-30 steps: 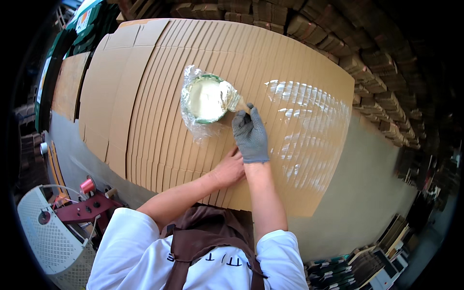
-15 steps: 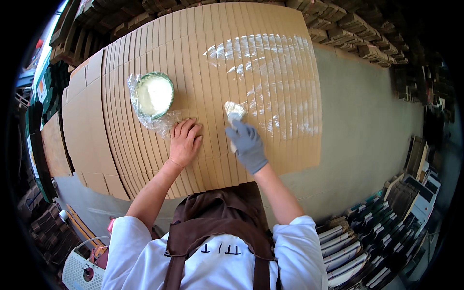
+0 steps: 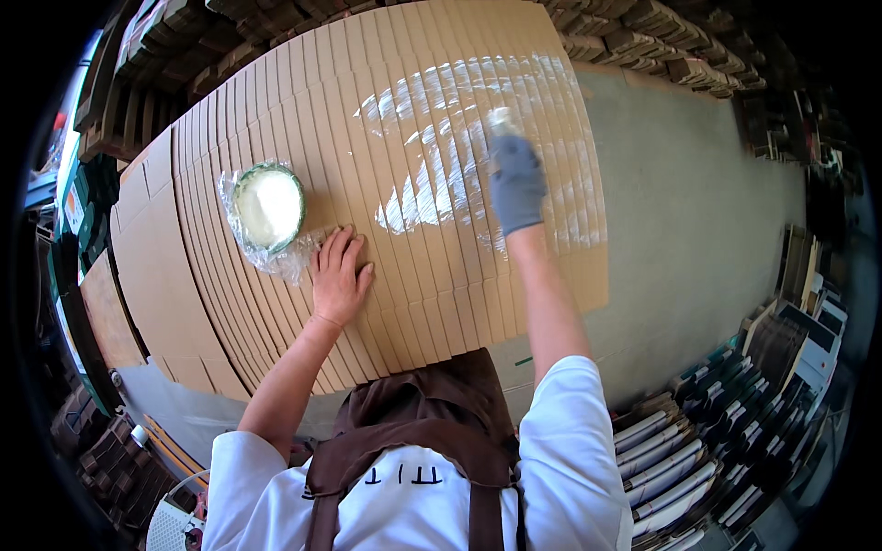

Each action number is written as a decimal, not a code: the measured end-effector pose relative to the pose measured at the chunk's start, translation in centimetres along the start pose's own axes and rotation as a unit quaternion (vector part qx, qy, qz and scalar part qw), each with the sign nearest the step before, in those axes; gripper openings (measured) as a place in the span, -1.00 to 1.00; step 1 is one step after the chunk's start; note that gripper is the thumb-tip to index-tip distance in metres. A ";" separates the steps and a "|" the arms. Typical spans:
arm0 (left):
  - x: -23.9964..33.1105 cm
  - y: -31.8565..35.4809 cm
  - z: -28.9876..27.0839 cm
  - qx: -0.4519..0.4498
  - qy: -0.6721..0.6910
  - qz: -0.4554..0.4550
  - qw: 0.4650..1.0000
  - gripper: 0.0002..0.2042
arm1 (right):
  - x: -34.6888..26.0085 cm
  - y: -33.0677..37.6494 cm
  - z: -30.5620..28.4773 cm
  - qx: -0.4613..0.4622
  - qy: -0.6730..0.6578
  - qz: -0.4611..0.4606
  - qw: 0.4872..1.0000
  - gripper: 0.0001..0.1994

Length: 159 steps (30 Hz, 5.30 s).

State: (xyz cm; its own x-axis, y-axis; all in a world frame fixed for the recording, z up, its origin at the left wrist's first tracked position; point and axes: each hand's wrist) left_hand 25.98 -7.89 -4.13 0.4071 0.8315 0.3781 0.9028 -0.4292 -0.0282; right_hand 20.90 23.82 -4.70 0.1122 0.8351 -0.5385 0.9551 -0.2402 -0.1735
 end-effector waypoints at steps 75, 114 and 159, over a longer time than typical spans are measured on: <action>-0.2 0.3 1.5 0.024 -0.078 0.031 0.996 -0.54 | 2.0 15.5 -9.9 -0.017 -0.028 0.079 0.996 -0.83; -0.6 0.3 1.8 0.025 -0.099 0.031 0.994 -0.54 | 3.7 13.0 -13.5 -0.035 -0.022 0.121 0.992 -0.86; -0.1 0.0 1.2 -0.001 -0.080 0.014 0.997 -0.47 | 3.3 -0.4 -3.1 0.045 -0.040 0.013 0.998 -0.91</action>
State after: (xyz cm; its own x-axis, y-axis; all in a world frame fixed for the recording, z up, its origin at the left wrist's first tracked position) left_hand 26.08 -7.52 -5.28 0.4489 0.8649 0.2247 0.8906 -0.4534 -0.0339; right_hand 21.75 28.19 -3.86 0.1104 0.7864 -0.6078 0.9235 -0.3073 -0.2297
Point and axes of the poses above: each hand's wrist, its own y-axis away from the middle knuckle, its own z-axis out of the palm, x = y × z, and after that the axes turned 7 degrees about x, right-handed
